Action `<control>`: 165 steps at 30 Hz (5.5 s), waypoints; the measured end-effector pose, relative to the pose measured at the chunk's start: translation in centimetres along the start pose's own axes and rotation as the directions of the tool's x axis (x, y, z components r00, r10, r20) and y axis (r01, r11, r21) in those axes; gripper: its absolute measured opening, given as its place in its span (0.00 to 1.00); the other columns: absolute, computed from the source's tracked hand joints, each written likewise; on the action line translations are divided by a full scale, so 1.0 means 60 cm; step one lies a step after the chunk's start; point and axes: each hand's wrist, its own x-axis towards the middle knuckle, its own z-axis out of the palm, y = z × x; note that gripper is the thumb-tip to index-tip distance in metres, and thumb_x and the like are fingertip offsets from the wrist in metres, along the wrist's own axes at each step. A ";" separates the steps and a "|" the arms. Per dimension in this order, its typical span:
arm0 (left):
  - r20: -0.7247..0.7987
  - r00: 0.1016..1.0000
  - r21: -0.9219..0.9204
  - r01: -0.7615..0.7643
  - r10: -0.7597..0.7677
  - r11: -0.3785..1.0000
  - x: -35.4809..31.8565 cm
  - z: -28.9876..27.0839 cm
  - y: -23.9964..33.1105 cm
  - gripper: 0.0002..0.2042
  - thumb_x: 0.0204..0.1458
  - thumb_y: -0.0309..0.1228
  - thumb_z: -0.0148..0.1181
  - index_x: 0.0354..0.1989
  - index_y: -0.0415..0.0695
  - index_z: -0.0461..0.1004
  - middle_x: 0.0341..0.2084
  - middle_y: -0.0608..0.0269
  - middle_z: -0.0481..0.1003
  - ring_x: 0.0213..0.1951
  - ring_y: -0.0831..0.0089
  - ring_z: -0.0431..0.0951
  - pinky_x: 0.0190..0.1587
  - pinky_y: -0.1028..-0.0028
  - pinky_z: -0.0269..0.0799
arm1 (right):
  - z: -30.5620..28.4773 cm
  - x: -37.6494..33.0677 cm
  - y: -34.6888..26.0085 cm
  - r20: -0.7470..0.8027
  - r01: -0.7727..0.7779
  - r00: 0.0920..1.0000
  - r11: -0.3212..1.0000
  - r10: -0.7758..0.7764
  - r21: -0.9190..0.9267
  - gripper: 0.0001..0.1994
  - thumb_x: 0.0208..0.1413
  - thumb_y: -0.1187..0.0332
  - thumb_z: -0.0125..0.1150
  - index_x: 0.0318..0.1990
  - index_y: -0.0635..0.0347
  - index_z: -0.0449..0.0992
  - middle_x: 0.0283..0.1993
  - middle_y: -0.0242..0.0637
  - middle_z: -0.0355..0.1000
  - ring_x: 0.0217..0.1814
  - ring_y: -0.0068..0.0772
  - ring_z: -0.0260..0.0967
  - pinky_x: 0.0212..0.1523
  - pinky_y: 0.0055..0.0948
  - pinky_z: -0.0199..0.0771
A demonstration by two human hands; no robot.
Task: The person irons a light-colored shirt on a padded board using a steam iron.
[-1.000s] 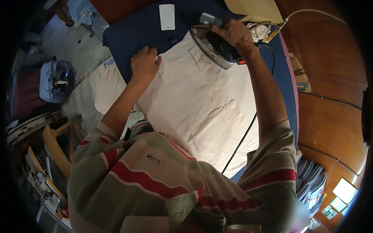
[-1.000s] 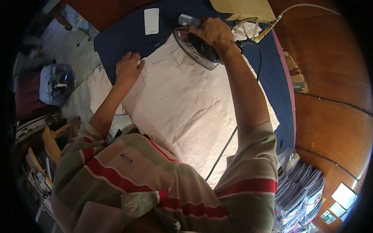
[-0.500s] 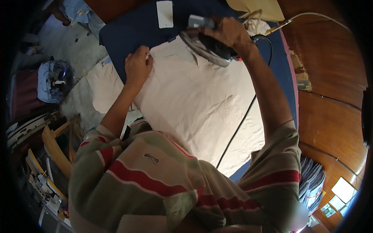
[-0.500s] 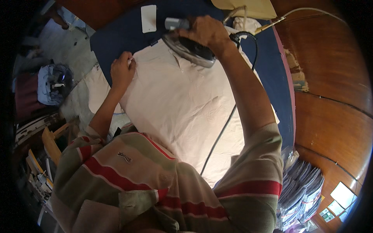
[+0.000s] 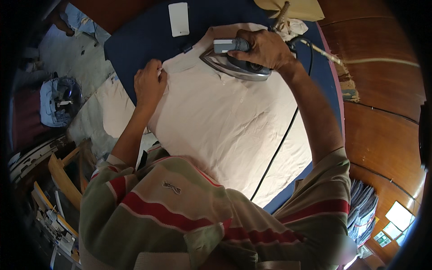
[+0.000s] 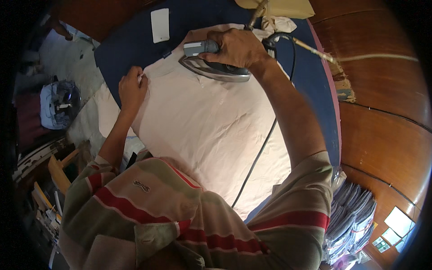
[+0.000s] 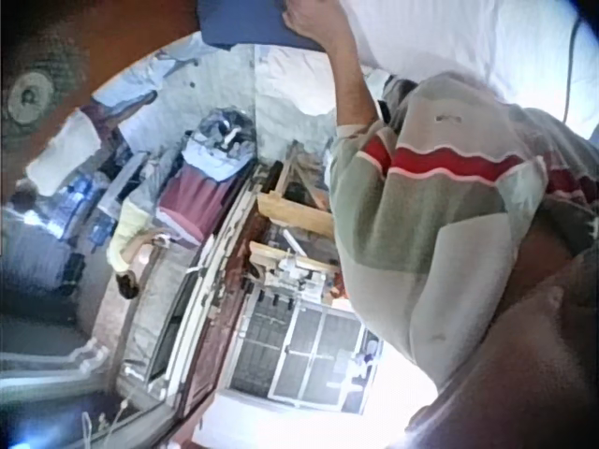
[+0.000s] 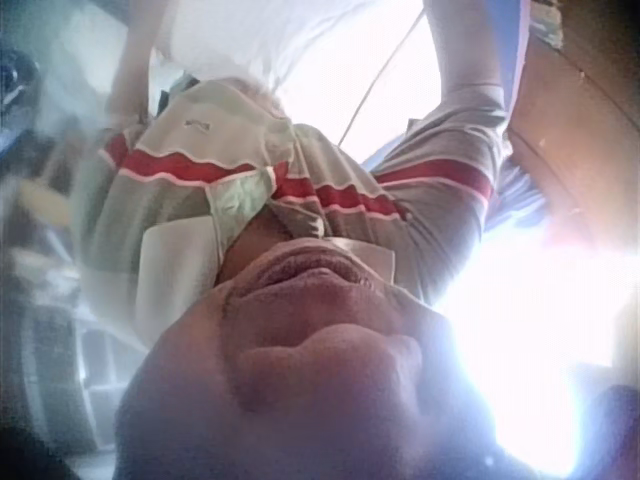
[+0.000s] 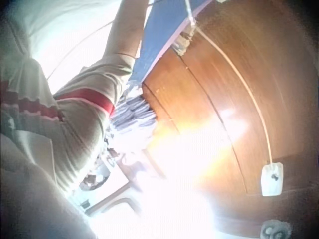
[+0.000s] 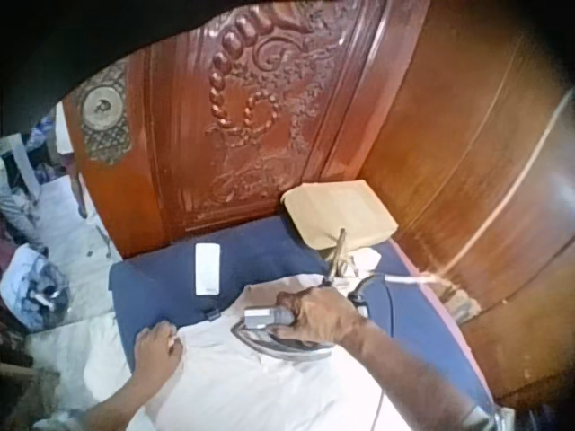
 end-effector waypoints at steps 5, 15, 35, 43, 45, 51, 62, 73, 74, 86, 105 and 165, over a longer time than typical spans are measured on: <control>-0.058 0.998 0.052 -0.035 0.038 0.998 0.002 0.008 0.005 0.06 0.43 0.25 0.56 0.30 0.43 0.66 0.27 0.61 0.74 0.28 0.62 0.75 0.38 0.65 0.65 | -0.010 0.012 -0.006 -0.085 -0.175 0.980 0.982 0.181 0.077 0.28 0.47 0.38 0.53 0.42 0.53 0.76 0.26 0.43 0.75 0.32 0.43 0.75 0.37 0.37 0.75; -0.037 0.999 0.029 -0.020 0.021 0.999 0.003 0.008 -0.003 0.07 0.41 0.25 0.58 0.29 0.44 0.67 0.24 0.62 0.73 0.26 0.63 0.74 0.36 0.67 0.65 | -0.011 0.044 -0.032 -0.022 -0.148 0.989 0.989 0.148 -0.003 0.29 0.45 0.36 0.53 0.43 0.50 0.76 0.28 0.41 0.76 0.33 0.40 0.76 0.38 0.35 0.76; -0.049 0.995 0.145 -0.082 0.090 0.986 -0.002 0.012 -0.009 0.07 0.44 0.27 0.57 0.32 0.44 0.68 0.28 0.63 0.75 0.30 0.64 0.76 0.39 0.66 0.67 | 0.005 0.000 0.083 -0.184 -0.519 0.830 0.850 0.526 0.088 0.30 0.48 0.39 0.51 0.41 0.60 0.75 0.36 0.51 0.74 0.40 0.49 0.73 0.41 0.43 0.73; -0.243 0.941 -0.019 -0.249 0.237 0.968 0.031 0.014 0.071 0.20 0.50 0.31 0.55 0.52 0.42 0.65 0.49 0.53 0.69 0.51 0.56 0.68 0.52 0.64 0.60 | -0.014 -0.099 -0.002 -0.010 -0.418 0.905 0.892 0.426 0.171 0.29 0.46 0.40 0.54 0.43 0.58 0.75 0.34 0.50 0.75 0.38 0.49 0.74 0.41 0.40 0.73; -0.178 0.920 -0.287 -0.389 0.350 0.875 0.064 0.046 0.110 0.20 0.52 0.30 0.53 0.54 0.41 0.63 0.51 0.52 0.68 0.53 0.57 0.67 0.54 0.63 0.59 | 0.005 -0.138 -0.009 -0.012 -0.446 0.889 0.872 0.457 0.200 0.28 0.47 0.42 0.55 0.42 0.58 0.74 0.33 0.50 0.74 0.38 0.49 0.73 0.40 0.41 0.73; 0.409 0.772 0.201 -0.596 0.487 0.777 0.145 0.170 0.139 0.25 0.57 0.47 0.41 0.63 0.54 0.55 0.64 0.64 0.52 0.65 0.67 0.48 0.60 0.51 0.46 | 0.002 -0.292 0.005 0.106 -0.546 0.838 0.820 0.536 0.171 0.26 0.48 0.43 0.53 0.39 0.59 0.74 0.30 0.49 0.74 0.35 0.51 0.73 0.38 0.41 0.73; 0.325 0.379 -0.077 -0.903 0.866 0.424 0.222 0.344 0.365 0.17 0.52 0.37 0.53 0.52 0.54 0.67 0.51 0.69 0.68 0.57 0.70 0.63 0.56 0.49 0.48 | 0.009 -0.402 0.139 -0.062 -0.784 0.584 0.583 0.809 0.212 0.32 0.45 0.37 0.55 0.40 0.62 0.74 0.31 0.51 0.74 0.38 0.51 0.73 0.39 0.40 0.71; 0.564 0.380 -0.259 -0.762 0.734 0.593 0.343 0.375 0.411 0.16 0.50 0.36 0.54 0.49 0.53 0.70 0.44 0.61 0.75 0.51 0.64 0.71 0.55 0.59 0.55 | 0.001 -0.257 0.207 -0.167 -0.766 0.606 0.627 0.778 0.142 0.28 0.46 0.40 0.55 0.41 0.55 0.77 0.34 0.48 0.75 0.39 0.48 0.73 0.41 0.40 0.73; 0.569 0.404 -0.213 -0.769 0.716 0.603 0.348 0.377 0.413 0.15 0.49 0.36 0.55 0.47 0.54 0.72 0.45 0.64 0.74 0.49 0.65 0.72 0.54 0.60 0.57 | 0.003 -0.258 0.207 -0.163 -0.754 0.615 0.636 0.772 0.164 0.27 0.46 0.40 0.55 0.41 0.55 0.77 0.34 0.48 0.75 0.39 0.48 0.74 0.41 0.40 0.73; 0.195 0.399 -0.018 -0.912 0.896 0.410 0.320 0.368 0.395 0.16 0.49 0.38 0.55 0.46 0.51 0.71 0.46 0.63 0.71 0.48 0.64 0.71 0.52 0.60 0.60 | 0.003 -0.363 0.053 0.018 -0.606 0.793 0.785 0.610 0.129 0.25 0.46 0.41 0.56 0.38 0.55 0.75 0.25 0.44 0.74 0.30 0.47 0.74 0.33 0.41 0.74; 0.528 0.492 -0.013 -0.810 0.692 0.586 0.124 0.352 0.411 0.29 0.56 0.54 0.40 0.65 0.60 0.49 0.66 0.70 0.45 0.67 0.72 0.43 0.62 0.49 0.38 | 0.041 -0.748 0.245 -0.112 -0.948 0.187 0.209 0.976 0.241 0.32 0.47 0.38 0.53 0.42 0.63 0.74 0.34 0.55 0.74 0.41 0.53 0.72 0.43 0.41 0.69; 0.439 0.297 -0.470 -0.729 0.848 0.498 0.255 0.423 0.353 0.22 0.57 0.37 0.40 0.59 0.46 0.61 0.61 0.61 0.58 0.62 0.63 0.55 0.64 0.63 0.45 | 0.009 -0.324 0.008 0.131 -0.416 0.907 0.896 0.399 0.152 0.24 0.48 0.43 0.54 0.41 0.54 0.74 0.26 0.42 0.74 0.29 0.45 0.73 0.32 0.39 0.74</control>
